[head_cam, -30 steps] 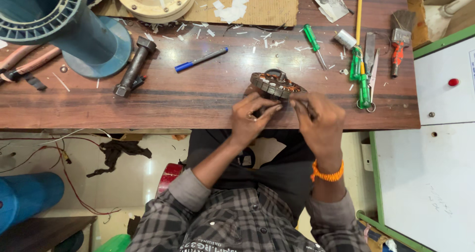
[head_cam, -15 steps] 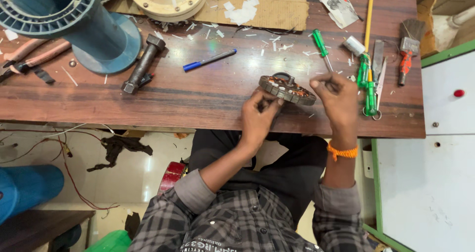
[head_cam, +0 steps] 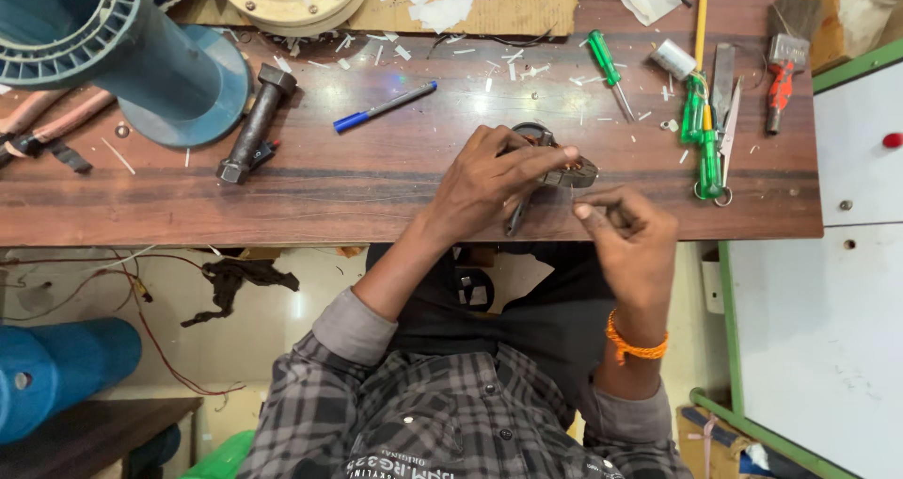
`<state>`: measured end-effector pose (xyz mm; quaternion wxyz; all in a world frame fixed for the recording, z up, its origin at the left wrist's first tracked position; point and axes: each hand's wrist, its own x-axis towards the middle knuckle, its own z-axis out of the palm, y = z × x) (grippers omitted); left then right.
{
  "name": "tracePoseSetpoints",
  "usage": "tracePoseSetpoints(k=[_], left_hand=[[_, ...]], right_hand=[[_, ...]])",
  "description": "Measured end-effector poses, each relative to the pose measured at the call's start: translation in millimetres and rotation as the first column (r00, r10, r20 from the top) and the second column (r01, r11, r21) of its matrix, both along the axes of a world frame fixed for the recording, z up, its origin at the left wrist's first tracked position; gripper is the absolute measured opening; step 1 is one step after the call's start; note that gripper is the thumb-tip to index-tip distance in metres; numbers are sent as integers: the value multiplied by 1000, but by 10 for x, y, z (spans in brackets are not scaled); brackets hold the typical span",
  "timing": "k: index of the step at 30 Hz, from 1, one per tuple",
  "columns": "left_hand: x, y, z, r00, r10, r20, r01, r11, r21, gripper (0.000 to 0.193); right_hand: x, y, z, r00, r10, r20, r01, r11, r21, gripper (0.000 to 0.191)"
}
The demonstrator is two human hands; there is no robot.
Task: The person sits at a workbench and winds copper wire by hand around the slots of a motor armature, rotating the armature as they go and pressing the wire into place. They continue winding around the armature throughout the clip.
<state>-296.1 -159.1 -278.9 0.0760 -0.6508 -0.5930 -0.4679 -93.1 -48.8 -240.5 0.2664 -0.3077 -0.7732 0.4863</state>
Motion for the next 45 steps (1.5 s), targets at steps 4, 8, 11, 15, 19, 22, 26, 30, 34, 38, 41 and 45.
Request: tracePoseSetpoints(k=[4, 8, 11, 15, 19, 22, 26, 30, 34, 38, 41, 45], left_hand=[[22, -2, -54, 1000, 18, 15, -18, 1000, 23, 67], [-38, -40, -83, 998, -32, -58, 34, 999, 34, 61], [-47, -118, -112, 980, 31, -198, -19, 998, 60, 49], [-41, -162, -128, 945, 92, -314, -47, 988, 148, 34], [-30, -169, -129, 932, 103, -347, -53, 987, 151, 29], [33, -133, -160, 952, 124, -280, -83, 985, 153, 13], [201, -56, -235, 988, 146, -43, -135, 971, 195, 13], [440, -53, -257, 935, 216, 282, -253, 962, 100, 12], [616, -15, -195, 773, 267, 575, -342, 940, 23, 10], [686, 35, -153, 655, 264, 708, -364, 931, -10, 9], [689, 19, -168, 723, 293, 625, -396, 918, 29, 8], [574, -98, -168, 912, 373, 173, -397, 907, 139, 23]], right_hand=[[-112, -188, -117, 999, 23, 37, -33, 952, 303, 8], [-227, -334, -306, 998, 3, -58, 17, 940, 341, 9], [-238, -425, -458, 990, -54, -129, 84, 965, 247, 8], [-180, -490, -560, 980, -67, -189, 88, 991, 105, 8], [-80, -504, -431, 989, -55, -138, 67, 994, 84, 11], [-16, -454, -189, 998, 11, -57, 8, 949, 315, 14], [-56, -365, 127, 998, 53, 26, -59, 885, 462, 13], [-290, -201, 287, 998, 57, 17, -57, 818, 573, 11], [-538, 24, 301, 996, 60, 69, -88, 836, 542, 8], [-648, 321, 233, 978, 39, 204, -117, 915, 386, 9], [-603, 486, 138, 990, 44, 137, -86, 944, 318, 8], [-380, 538, 42, 982, -48, 181, -22, 929, 369, 11]])
